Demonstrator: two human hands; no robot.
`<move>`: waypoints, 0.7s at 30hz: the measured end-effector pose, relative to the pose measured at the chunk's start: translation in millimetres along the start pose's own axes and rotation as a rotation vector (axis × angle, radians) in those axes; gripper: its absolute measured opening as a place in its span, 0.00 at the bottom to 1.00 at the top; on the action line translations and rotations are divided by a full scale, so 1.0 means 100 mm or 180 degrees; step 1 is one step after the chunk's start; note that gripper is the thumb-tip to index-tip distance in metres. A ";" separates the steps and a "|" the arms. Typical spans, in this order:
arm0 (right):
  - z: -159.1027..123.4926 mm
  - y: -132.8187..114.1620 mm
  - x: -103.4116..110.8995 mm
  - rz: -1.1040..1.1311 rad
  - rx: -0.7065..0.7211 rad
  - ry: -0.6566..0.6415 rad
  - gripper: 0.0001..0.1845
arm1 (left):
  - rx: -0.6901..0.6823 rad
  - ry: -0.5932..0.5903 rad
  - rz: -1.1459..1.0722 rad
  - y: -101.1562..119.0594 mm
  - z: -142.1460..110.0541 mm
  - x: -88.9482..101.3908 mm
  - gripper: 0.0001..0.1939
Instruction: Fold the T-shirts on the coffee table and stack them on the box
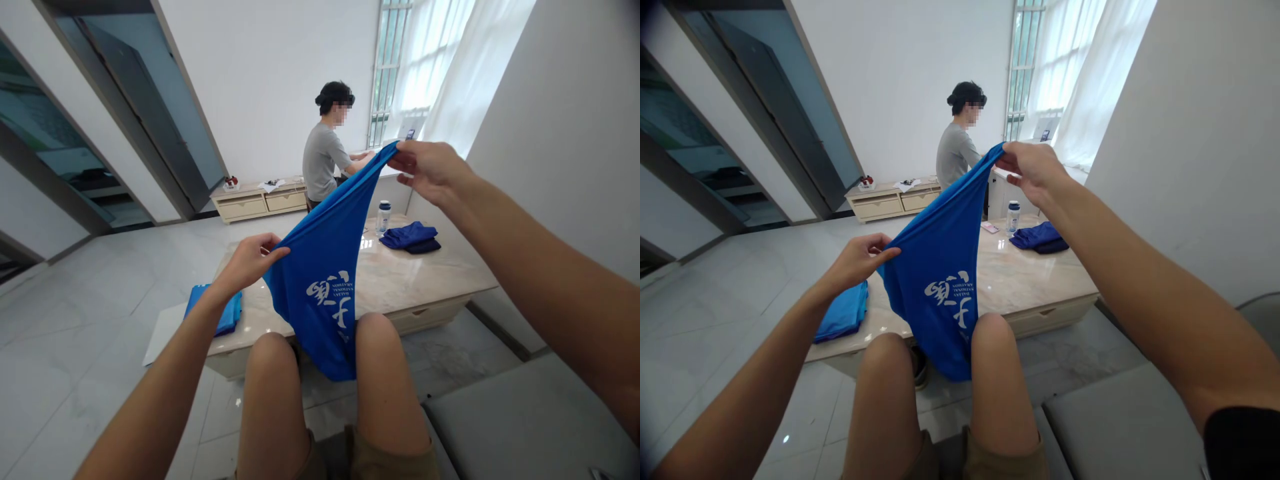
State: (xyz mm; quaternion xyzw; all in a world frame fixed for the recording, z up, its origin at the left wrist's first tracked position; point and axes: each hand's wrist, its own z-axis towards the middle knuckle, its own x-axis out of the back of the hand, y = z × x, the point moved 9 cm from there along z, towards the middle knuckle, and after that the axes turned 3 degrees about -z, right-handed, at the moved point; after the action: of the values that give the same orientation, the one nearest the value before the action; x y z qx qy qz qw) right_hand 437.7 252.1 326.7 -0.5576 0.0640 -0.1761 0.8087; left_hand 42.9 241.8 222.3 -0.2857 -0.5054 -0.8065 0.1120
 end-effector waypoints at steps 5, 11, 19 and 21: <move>-0.17 -0.30 0.10 -0.0185 0.0436 -0.0064 0.16 | 0.0179 -0.0546 -0.0463 0.30 -0.09 -0.07 0.25; -0.58 -0.51 -0.16 -0.0361 0.0582 -0.0214 0.15 | 0.0258 -0.1370 -0.0342 0.44 -0.34 -0.40 0.22; -1.11 -1.27 -0.29 -0.1091 0.1366 -0.0982 0.24 | 0.0318 -0.0989 0.0162 0.65 -0.29 0.41 0.29; -1.24 -1.36 -0.36 -0.1505 0.1473 -0.1470 0.28 | 0.0254 -0.0753 0.0226 0.77 -0.28 0.67 0.32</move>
State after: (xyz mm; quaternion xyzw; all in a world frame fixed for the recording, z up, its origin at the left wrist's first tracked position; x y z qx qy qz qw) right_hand 337.7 113.4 402.8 -0.3850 -0.2907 -0.2371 0.8432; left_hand 14.9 188.3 309.3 -0.3919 -0.5363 -0.7419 0.0915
